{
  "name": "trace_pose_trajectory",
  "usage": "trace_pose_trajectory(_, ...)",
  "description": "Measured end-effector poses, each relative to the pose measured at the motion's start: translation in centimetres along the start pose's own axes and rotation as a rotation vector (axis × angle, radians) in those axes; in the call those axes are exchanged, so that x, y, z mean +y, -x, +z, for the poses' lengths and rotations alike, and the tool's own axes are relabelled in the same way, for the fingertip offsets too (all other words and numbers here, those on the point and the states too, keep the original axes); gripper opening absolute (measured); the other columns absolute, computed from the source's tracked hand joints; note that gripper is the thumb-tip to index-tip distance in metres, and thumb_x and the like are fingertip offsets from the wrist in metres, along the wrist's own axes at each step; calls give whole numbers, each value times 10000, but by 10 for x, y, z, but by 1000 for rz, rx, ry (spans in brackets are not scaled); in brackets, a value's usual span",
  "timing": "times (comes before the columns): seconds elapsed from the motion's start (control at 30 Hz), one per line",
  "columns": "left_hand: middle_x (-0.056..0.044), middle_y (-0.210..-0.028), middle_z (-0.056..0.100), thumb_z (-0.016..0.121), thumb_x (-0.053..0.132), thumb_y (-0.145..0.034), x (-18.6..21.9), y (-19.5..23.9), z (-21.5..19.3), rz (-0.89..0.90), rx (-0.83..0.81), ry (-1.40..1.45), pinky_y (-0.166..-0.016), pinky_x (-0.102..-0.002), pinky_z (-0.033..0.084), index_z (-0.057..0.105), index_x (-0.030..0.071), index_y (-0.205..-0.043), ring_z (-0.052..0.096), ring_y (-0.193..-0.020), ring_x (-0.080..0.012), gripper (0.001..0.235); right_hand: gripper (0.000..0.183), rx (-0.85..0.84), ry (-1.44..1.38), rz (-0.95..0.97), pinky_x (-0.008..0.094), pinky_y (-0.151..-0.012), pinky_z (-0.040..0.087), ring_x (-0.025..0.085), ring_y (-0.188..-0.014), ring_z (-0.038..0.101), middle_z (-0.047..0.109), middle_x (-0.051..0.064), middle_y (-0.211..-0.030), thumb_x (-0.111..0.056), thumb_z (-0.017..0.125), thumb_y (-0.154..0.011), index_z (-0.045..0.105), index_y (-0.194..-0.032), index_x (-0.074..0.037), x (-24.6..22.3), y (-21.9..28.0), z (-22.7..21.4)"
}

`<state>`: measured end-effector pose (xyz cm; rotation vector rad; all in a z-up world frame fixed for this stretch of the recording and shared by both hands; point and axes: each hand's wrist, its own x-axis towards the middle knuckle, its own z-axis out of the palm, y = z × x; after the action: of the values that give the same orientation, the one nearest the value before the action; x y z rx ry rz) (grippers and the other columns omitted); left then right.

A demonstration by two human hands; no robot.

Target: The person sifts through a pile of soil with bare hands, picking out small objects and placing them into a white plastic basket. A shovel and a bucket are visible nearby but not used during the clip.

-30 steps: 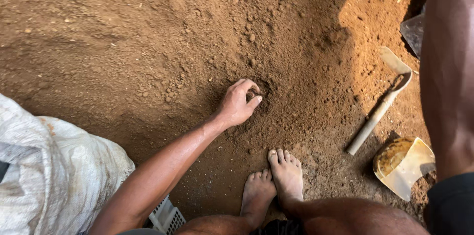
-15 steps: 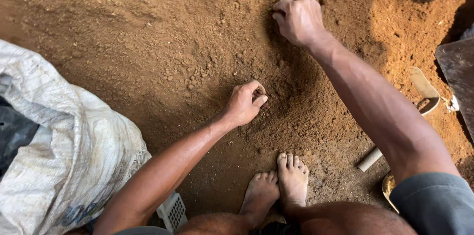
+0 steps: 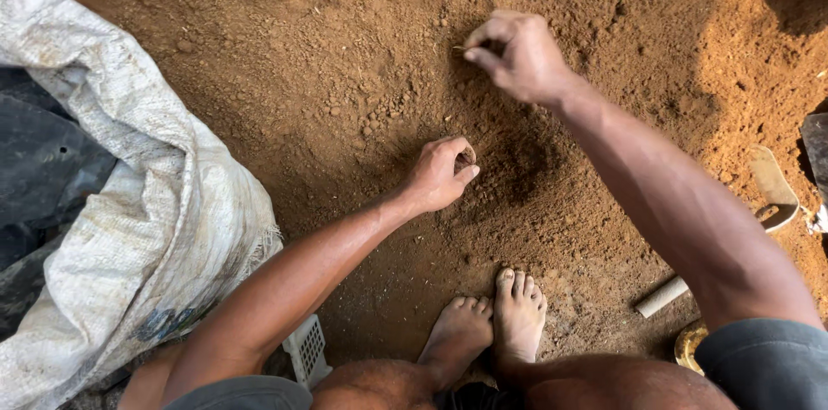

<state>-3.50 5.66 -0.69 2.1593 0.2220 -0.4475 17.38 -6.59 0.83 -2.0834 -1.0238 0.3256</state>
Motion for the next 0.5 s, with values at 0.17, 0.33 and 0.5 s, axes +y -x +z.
trace_pose_trajectory(0.17, -88, -999, 697, 743, 119, -904, -7, 6, -6, -3, -6, 24, -777, -365, 604, 656, 49, -1025, 690, -896, -189, 165, 118, 10, 188, -22, 356, -642, 631, 232, -759, 703, 731, 145, -965, -30, 699, -964, 784, -1047, -27, -20, -26, 31)
trace_pose_trajectory(0.33, -101, -1020, 682, 736, 135, -916, -16, 16, -12, -78, -17, -2, -793, -385, 594, 658, 46, -1015, 675, -928, -209, 154, 259, 51, 139, 26, 339, -647, 658, 258, -783, 729, 726, 184, -1013, 42, 661, -870, 773, -1101, 3, -27, -23, 39)
trace_pose_trajectory(0.5, -106, -1038, 682, 748, 135, -906, -21, 19, -16, -36, 10, -15, -832, -389, 578, 659, 43, -990, 671, -959, -210, 154, 138, 83, 281, 75, 375, -547, 608, 250, -673, 716, 740, 172, -932, -116, 760, -953, 787, -1025, -1, -42, -22, 45)
